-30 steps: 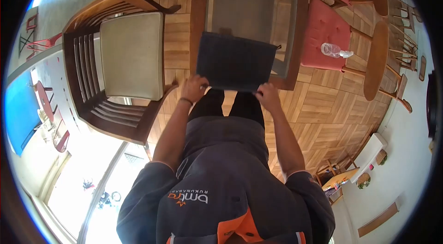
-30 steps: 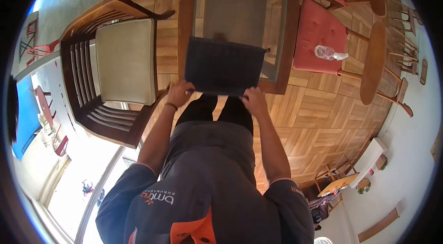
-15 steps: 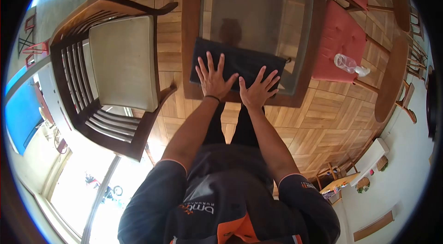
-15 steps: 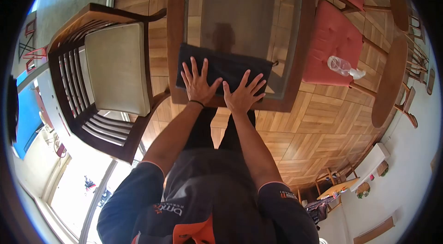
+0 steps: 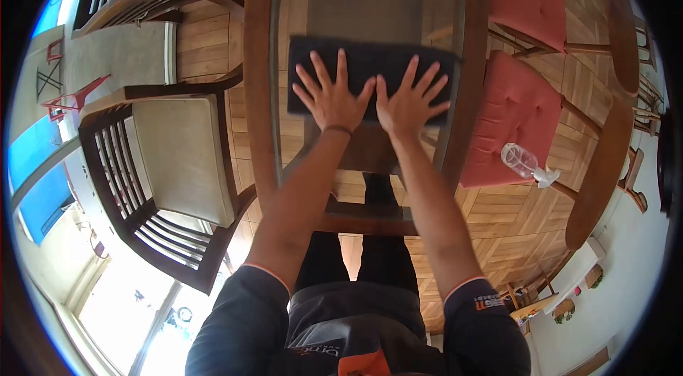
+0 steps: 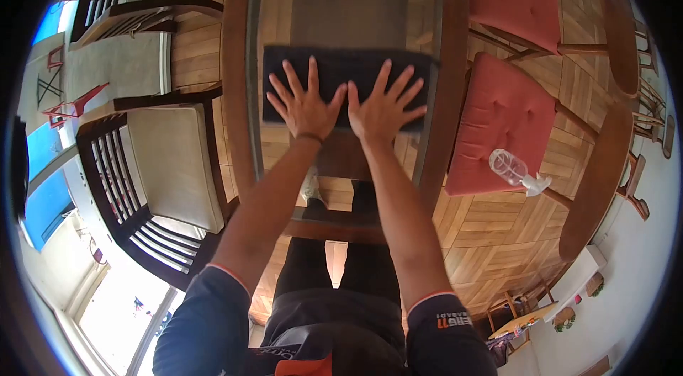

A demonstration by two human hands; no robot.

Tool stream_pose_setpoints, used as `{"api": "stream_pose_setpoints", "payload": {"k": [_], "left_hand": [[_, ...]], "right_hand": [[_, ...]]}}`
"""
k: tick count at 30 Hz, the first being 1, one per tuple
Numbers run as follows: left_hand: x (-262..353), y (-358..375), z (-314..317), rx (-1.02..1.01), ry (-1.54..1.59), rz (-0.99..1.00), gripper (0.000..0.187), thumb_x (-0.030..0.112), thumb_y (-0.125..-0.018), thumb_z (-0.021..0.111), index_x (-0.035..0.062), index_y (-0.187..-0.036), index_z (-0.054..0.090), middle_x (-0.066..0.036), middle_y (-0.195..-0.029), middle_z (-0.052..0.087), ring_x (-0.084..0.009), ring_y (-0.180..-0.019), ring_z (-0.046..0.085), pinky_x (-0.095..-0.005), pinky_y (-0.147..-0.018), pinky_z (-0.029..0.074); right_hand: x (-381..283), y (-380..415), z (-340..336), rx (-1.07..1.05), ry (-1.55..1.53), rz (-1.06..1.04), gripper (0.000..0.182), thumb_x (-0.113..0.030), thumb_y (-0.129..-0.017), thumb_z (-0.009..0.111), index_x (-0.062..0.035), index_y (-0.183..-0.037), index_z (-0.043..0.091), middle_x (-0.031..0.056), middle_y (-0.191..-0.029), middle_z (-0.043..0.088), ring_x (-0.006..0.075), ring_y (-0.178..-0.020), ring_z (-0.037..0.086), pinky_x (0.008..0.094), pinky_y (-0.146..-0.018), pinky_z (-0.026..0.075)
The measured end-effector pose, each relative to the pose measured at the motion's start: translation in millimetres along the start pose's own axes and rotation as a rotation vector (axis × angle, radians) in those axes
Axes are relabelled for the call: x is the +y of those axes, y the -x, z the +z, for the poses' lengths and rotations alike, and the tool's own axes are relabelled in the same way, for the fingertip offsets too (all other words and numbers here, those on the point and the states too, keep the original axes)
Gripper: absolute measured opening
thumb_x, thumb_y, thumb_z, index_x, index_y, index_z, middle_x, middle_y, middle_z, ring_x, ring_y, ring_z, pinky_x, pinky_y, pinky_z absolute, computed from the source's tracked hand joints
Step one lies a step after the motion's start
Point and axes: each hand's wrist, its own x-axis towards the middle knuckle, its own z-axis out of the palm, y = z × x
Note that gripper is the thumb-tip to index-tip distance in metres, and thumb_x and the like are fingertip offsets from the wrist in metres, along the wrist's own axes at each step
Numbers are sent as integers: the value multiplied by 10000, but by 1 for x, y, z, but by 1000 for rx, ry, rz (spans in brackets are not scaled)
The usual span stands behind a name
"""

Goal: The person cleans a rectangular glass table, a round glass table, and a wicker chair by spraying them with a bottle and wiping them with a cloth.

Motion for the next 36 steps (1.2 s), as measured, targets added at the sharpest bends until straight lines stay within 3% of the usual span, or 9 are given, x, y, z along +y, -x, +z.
{"api": "stream_pose_setpoints", "payload": {"k": [7,15,17,20,22,24,26,29,36], "left_hand": [[53,-115,26,135,47,-18,905,773,-842,503,286,-1572,283,-201,-1649,100,-524,-1488,11,-700,-1150,59],[36,72,6,-168,-89,-69,915,708,-873,532,232,-1593,229,-261,-1636,62,-540,-1481,-38,-734,-1117,24],[28,107,4,-243,-144,-31,910,685,-867,557,147,-1555,304,-272,-1603,163,-530,-1462,120,-715,-1116,124],[-4,79,0,82,243,-55,877,650,-879,570,40,-1475,365,-261,-1526,310,-513,-1375,290,-691,-1067,237],[-36,19,-12,254,-70,-126,799,611,-903,562,-14,-1379,419,-242,-1448,404,-484,-1274,399,-646,-1037,288],[-83,-60,-16,233,-174,-466,730,585,-941,522,5,-1376,429,-248,-1441,415,-477,-1277,410,-618,-1058,295],[-108,-114,-32,414,-79,-440,668,559,-987,456,18,-1378,435,-221,-1434,450,-441,-1296,418,-608,-1044,322],[-152,-139,-6,86,23,-448,624,546,-1017,391,23,-1347,474,-203,-1364,537,-398,-1268,475,-566,-998,394],[-147,-132,-15,30,113,-416,580,532,-1025,359,34,-1265,534,-229,-1131,640,-419,-1077,583,-526,-871,466]], "right_hand": [[2,-138,11,162,-58,-131,835,-681,-906,493,-170,-1547,331,253,-1609,199,508,-1472,142,815,-1031,157],[65,28,-18,-132,-6,-48,860,-653,-877,565,-186,-1556,321,256,-1618,163,501,-1478,141,796,-1033,174],[75,57,-15,-179,5,-9,925,-681,-868,561,-145,-1567,279,288,-1616,124,527,-1475,113,800,-1031,165],[64,67,-22,-131,-88,92,1043,-746,-845,536,-73,-1574,213,326,-1608,76,565,-1466,67,813,-1020,151],[23,78,-33,-103,-169,155,1120,-794,-828,510,-29,-1573,171,344,-1603,43,583,-1461,34,821,-1013,141],[-1,79,-11,-180,-162,202,1163,-832,-816,470,-7,-1571,152,347,-1603,22,597,-1455,4,841,-989,132],[-17,53,5,-250,-53,275,1151,-828,-825,460,-8,-1571,154,348,-1603,17,599,-1454,-2,849,-980,133],[-25,-10,-1,-147,-71,273,1101,-801,-850,451,-10,-1567,180,322,-1609,63,607,-1444,32,858,-970,134],[-33,-216,-10,-1,-4,54,1021,-767,-876,443,-63,-1576,207,228,-1637,116,500,-1490,63,808,-1044,114]]}}
